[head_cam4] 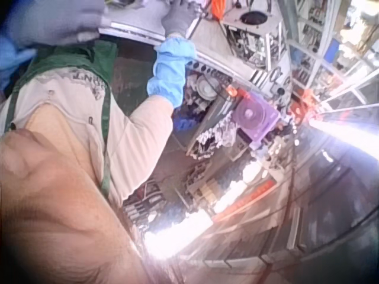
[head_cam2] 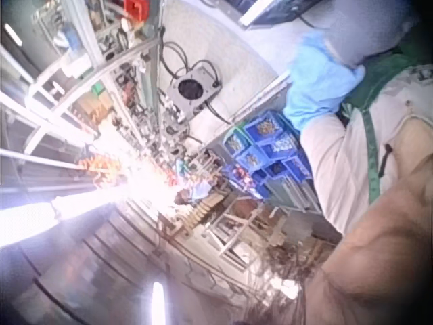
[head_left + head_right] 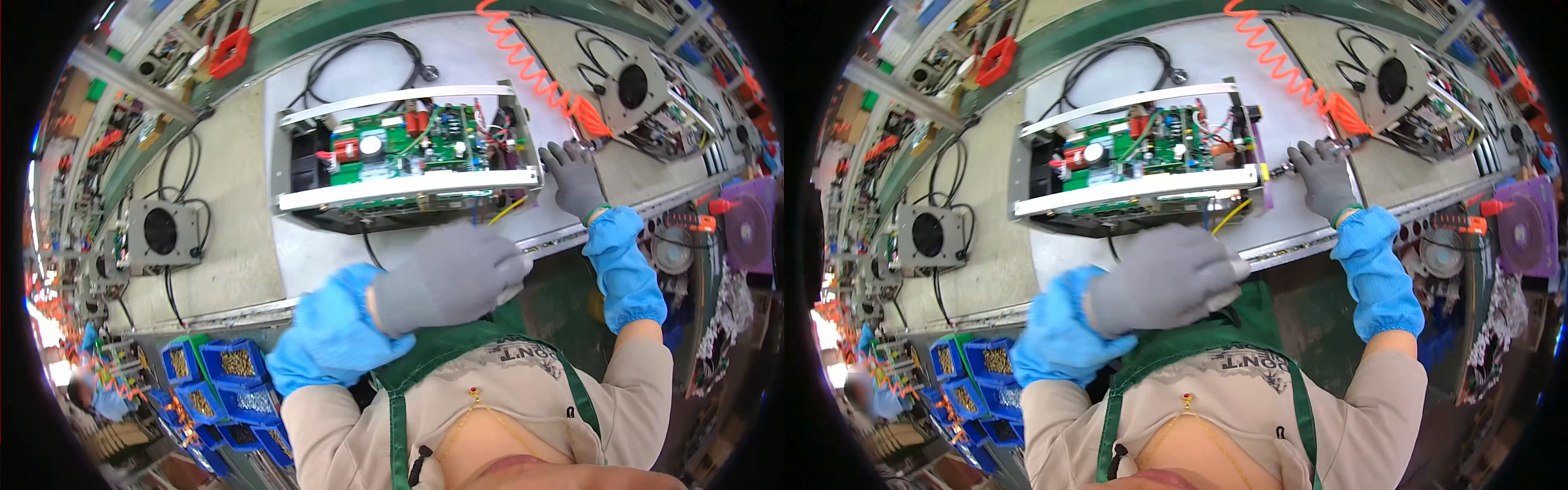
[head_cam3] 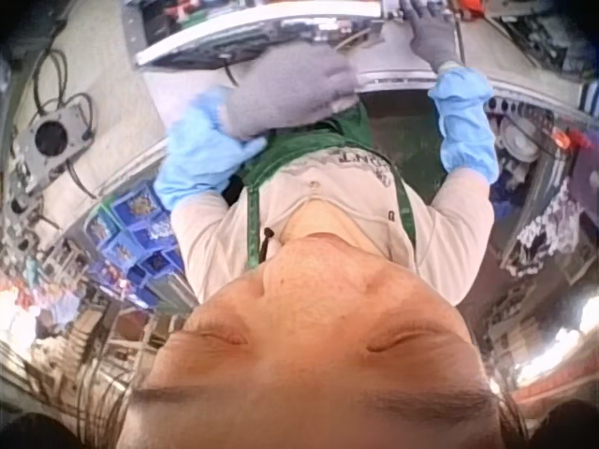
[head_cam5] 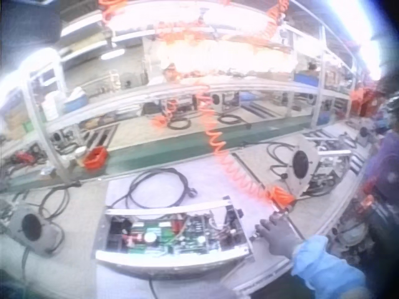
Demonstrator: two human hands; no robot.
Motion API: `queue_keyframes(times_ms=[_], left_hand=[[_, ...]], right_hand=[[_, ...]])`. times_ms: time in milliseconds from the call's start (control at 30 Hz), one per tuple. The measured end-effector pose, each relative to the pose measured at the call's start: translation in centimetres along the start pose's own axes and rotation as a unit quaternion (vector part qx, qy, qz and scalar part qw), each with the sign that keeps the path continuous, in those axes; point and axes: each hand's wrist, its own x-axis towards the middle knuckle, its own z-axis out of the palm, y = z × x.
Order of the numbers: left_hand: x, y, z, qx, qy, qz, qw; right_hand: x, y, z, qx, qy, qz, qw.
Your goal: Assembling electronic power components on a factory line using an electric screwdriver and hand tools.
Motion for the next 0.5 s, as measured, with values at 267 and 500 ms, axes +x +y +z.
queue_keyframes(times_ms=[267,500], left_hand=[[-3.2,1.3,9.2,-0.082,-0.057,-0.168,0.981],[-0.7,2.1,11.3,-0.106,0.092,-0.098,0.985]], right_hand=[[1.3,1.8,1.5,0.021,-0.184,0.026,0.982],[-8.0,0.3,-6.7,-0.013,-0.286,0.019,0.958]])
